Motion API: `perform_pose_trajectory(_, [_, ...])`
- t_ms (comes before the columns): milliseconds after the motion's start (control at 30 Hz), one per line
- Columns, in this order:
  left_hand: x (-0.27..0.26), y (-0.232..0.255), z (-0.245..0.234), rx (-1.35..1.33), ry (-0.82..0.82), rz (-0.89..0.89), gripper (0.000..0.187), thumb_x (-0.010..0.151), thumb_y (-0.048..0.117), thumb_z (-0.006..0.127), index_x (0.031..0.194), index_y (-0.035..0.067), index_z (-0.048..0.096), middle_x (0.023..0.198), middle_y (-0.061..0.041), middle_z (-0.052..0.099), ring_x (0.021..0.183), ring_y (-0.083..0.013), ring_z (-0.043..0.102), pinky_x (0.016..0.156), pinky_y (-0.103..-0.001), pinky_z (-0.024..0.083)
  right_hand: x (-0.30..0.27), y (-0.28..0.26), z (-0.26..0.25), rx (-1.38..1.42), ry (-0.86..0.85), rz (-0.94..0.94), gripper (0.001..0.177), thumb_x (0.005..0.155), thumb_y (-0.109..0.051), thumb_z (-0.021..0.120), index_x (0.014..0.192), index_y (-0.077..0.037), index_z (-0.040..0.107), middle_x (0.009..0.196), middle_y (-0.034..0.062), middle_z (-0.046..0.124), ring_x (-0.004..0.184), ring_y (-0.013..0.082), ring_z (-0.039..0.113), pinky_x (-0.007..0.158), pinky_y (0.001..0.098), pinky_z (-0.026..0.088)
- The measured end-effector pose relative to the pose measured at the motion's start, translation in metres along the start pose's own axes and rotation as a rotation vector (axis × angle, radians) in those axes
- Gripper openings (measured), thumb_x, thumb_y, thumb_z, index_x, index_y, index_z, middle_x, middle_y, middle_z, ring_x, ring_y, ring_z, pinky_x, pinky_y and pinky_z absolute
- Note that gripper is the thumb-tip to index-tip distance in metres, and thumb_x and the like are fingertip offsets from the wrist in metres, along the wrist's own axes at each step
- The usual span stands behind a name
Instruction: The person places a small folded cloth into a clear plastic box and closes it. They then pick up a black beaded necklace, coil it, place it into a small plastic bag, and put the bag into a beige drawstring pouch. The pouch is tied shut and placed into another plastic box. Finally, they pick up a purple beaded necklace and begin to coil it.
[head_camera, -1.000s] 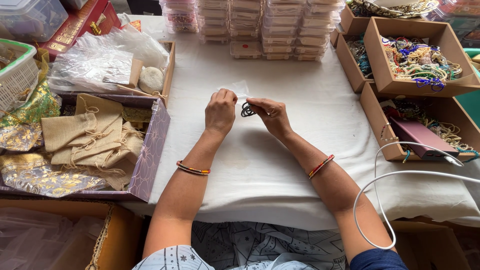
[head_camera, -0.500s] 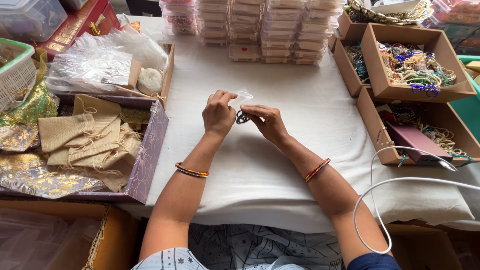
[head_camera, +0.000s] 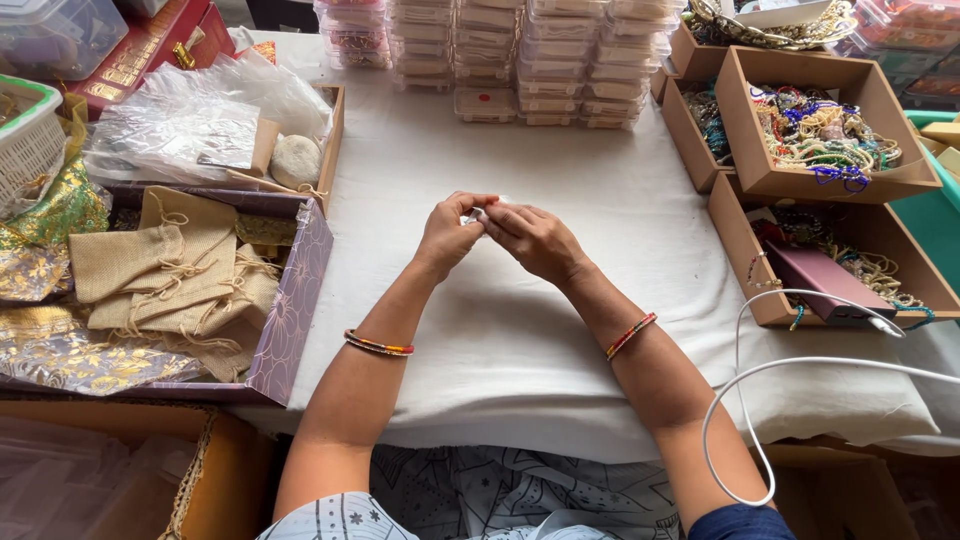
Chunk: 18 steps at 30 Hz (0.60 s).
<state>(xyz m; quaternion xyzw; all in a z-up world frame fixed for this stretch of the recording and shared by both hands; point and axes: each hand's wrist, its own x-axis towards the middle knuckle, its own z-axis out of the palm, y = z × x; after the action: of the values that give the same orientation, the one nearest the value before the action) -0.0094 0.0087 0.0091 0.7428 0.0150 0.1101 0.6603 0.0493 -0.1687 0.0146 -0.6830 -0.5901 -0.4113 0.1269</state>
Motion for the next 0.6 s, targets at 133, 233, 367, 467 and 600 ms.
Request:
perform_pose_trajectory(133, [-0.004, 0.008, 0.001, 0.196, 0.05, 0.074, 0.045, 0.08, -0.007, 0.056, 0.119, 0.006, 0.075, 0.119, -0.003, 0.067, 0.103, -0.014, 0.063, 0.089, -0.028, 0.059, -0.016, 0.006, 0.02, 0.08, -0.163, 0.083, 0.018, 0.103, -0.019, 0.07, 0.12, -0.012, 0.072, 0.119, -0.0006, 0.069, 0.109, 0.0171, 0.071, 0.1, 0.0388, 0.054])
perform_pose_trajectory(233, [-0.002, 0.007, -0.004, 0.229, 0.066, 0.082, 0.045, 0.081, -0.006, 0.054, 0.119, 0.007, 0.074, 0.12, -0.003, 0.067, 0.101, -0.0137, 0.066, 0.087, -0.028, 0.059, 0.006, -0.005, -0.004, -0.039, -0.196, 0.063, 0.028, 0.098, -0.025, 0.068, 0.123, -0.012, 0.072, 0.118, -0.0007, 0.066, 0.105, 0.0141, 0.069, 0.101, 0.0435, 0.047])
perform_pose_trajectory(367, [0.008, -0.014, -0.01, 0.098, 0.094, 0.092, 0.043, 0.082, -0.004, 0.053, 0.117, 0.006, 0.075, 0.118, -0.005, 0.069, 0.099, -0.0151, 0.068, 0.088, -0.029, 0.062, 0.016, -0.011, -0.013, -0.038, -0.297, 0.045, 0.044, 0.087, -0.035, 0.068, 0.124, -0.011, 0.07, 0.116, 0.0072, 0.065, 0.1, 0.0207, 0.066, 0.091, 0.0398, 0.047])
perform_pose_trajectory(467, [0.01, -0.017, -0.005, 0.274, 0.138, 0.211, 0.036, 0.088, 0.004, 0.057, 0.116, 0.009, 0.079, 0.114, -0.005, 0.077, 0.097, -0.016, 0.073, 0.09, -0.032, 0.061, -0.018, 0.008, 0.026, -0.103, -0.331, 0.072, 0.018, 0.109, -0.019, 0.066, 0.126, -0.012, 0.068, 0.114, 0.0029, 0.067, 0.103, 0.0168, 0.066, 0.094, 0.0336, 0.047])
perform_pose_trajectory(600, [-0.01, 0.02, 0.003, 0.415, 0.186, 0.383, 0.033, 0.094, 0.022, 0.071, 0.125, 0.01, 0.071, 0.108, -0.007, 0.078, 0.102, -0.0192, 0.07, 0.092, -0.038, 0.055, -0.018, 0.008, 0.018, -0.007, -0.171, 0.278, 0.007, 0.105, -0.013, 0.067, 0.112, -0.012, 0.067, 0.114, 0.0012, 0.072, 0.105, 0.015, 0.067, 0.101, 0.037, 0.048])
